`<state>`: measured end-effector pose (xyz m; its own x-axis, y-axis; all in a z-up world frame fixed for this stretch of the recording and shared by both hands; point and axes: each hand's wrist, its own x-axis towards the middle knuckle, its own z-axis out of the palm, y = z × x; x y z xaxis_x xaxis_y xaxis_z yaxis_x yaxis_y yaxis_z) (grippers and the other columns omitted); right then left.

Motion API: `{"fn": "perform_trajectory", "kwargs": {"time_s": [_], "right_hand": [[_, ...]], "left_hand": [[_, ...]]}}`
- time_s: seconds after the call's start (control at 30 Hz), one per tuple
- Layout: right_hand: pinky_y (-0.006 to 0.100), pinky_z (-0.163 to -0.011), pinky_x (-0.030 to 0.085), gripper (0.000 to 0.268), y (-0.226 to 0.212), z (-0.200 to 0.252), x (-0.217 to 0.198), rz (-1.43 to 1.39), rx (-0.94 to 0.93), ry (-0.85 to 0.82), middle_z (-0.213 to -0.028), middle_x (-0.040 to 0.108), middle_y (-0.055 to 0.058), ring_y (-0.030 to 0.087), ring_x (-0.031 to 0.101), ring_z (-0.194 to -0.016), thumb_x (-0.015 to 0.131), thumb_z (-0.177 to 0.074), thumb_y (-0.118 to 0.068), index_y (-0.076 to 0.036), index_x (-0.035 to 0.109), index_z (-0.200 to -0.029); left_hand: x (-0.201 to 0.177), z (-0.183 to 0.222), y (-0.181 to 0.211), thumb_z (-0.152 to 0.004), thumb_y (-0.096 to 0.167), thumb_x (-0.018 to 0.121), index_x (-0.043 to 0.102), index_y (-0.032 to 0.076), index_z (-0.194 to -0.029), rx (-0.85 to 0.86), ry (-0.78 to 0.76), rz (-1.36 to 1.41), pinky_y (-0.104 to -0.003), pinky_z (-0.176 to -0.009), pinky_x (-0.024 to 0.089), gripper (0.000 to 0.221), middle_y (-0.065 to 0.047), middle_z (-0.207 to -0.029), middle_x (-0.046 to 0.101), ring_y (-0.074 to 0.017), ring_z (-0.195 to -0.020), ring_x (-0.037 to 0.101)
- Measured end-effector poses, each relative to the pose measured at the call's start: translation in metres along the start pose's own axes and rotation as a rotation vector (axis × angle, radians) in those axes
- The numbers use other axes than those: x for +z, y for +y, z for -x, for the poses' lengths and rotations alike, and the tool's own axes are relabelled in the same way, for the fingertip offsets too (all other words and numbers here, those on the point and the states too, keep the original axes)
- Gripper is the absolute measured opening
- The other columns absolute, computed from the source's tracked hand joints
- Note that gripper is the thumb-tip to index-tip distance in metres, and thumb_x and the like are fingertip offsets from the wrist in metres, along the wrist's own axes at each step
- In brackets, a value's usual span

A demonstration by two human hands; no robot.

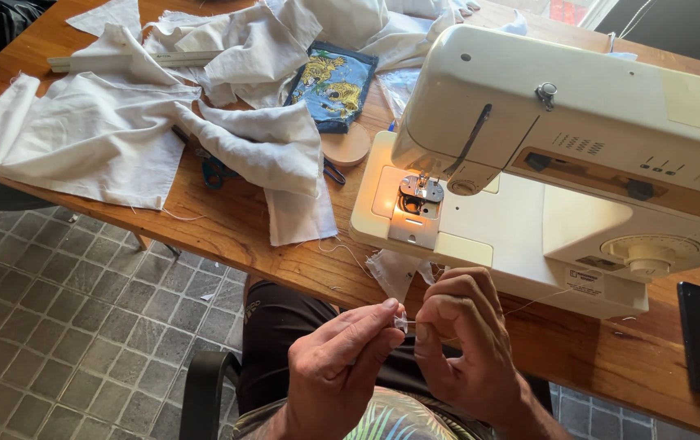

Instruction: Threading a sewing machine and sewing pieces of white fabric

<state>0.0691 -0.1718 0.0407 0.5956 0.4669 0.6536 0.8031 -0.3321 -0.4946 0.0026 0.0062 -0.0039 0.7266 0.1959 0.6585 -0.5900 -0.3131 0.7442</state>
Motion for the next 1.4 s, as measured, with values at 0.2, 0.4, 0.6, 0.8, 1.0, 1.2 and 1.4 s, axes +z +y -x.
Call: {"fn": "perform_trajectory", "kwargs": {"time_s": [0.2,0.4,0.6,0.8,1.0,1.2,1.4], "right_hand": [[0.034,-0.088,0.051,0.009,-0.001,0.01,0.002,-0.391,0.174,0.182,-0.1,0.062,0.011,0.024,0.058,-0.095,0.057,-0.116,-0.006,-0.006,0.057,-0.107],[0.03,-0.057,0.046,0.008,0.007,0.013,-0.001,-1.379,0.453,0.138,-0.091,0.066,0.027,0.029,0.056,-0.058,0.054,-0.121,-0.012,-0.006,0.053,-0.115],[0.026,-0.062,0.045,0.017,-0.001,0.028,-0.008,-0.608,0.461,0.087,-0.092,0.075,0.009,0.013,0.055,-0.07,0.067,-0.113,-0.01,-0.001,0.069,-0.127],[0.032,-0.079,0.06,0.042,-0.016,0.015,-0.023,-0.461,0.171,-0.029,-0.099,0.069,0.008,0.019,0.064,-0.088,0.074,-0.111,-0.012,-0.001,0.067,-0.152],[0.023,-0.068,0.065,0.024,-0.028,0.008,-0.028,-0.283,0.159,-0.079,-0.105,0.076,0.006,0.014,0.074,-0.087,0.086,-0.102,-0.016,-0.01,0.085,-0.125],[0.023,-0.066,0.061,0.029,-0.019,0.015,-0.036,-0.329,0.197,-0.114,-0.11,0.074,0.006,0.012,0.069,-0.082,0.088,-0.101,-0.015,-0.009,0.086,-0.129],[0.027,-0.075,0.061,0.02,-0.03,0.011,-0.06,-0.361,0.227,-0.046,-0.108,0.085,0.008,0.014,0.073,-0.083,0.091,-0.099,-0.014,-0.008,0.082,-0.116]], "left_hand": [[-0.001,0.001,-0.001,-0.105,0.004,0.087,0.078,0.002,-0.14,-0.041,0.034,0.034,-0.034,-0.097,0.078,0.037,-0.016,-0.122,0.091,-0.0232,-0.104,0.091],[0.0,-0.002,0.002,-0.103,0.002,0.09,0.08,0.007,-0.139,-0.077,0.012,0.118,-0.03,-0.089,0.075,0.038,-0.015,-0.123,0.087,-0.0194,-0.097,0.085],[-0.001,-0.011,0.005,-0.097,0.002,0.094,0.083,0.007,-0.129,-0.089,0.011,0.158,-0.028,-0.087,0.082,0.035,-0.015,-0.118,0.081,-0.018,-0.094,0.086],[-0.009,-0.024,0.015,-0.097,0.006,0.094,0.085,0.011,-0.113,-0.014,-0.024,0.262,-0.03,-0.09,0.073,0.02,-0.011,-0.109,0.088,-0.0196,-0.097,0.087],[-0.016,-0.017,0.013,-0.1,0.008,0.093,0.087,0.014,-0.115,0.146,-0.03,0.106,-0.028,-0.089,0.075,0.017,-0.009,-0.112,0.089,-0.0179,-0.096,0.09],[-0.017,-0.027,0.008,-0.104,0.008,0.093,0.077,0.007,-0.134,0.356,-0.072,-0.006,-0.031,-0.086,0.076,0.034,-0.014,-0.116,0.089,-0.0203,-0.097,0.09],[-0.003,-0.046,0.018,-0.117,0.006,0.073,0.077,-0.001,-0.133,0.603,-0.192,-0.013,-0.038,-0.089,0.077,0.018,-0.015,-0.118,0.083,-0.03,-0.1,0.09]]}}
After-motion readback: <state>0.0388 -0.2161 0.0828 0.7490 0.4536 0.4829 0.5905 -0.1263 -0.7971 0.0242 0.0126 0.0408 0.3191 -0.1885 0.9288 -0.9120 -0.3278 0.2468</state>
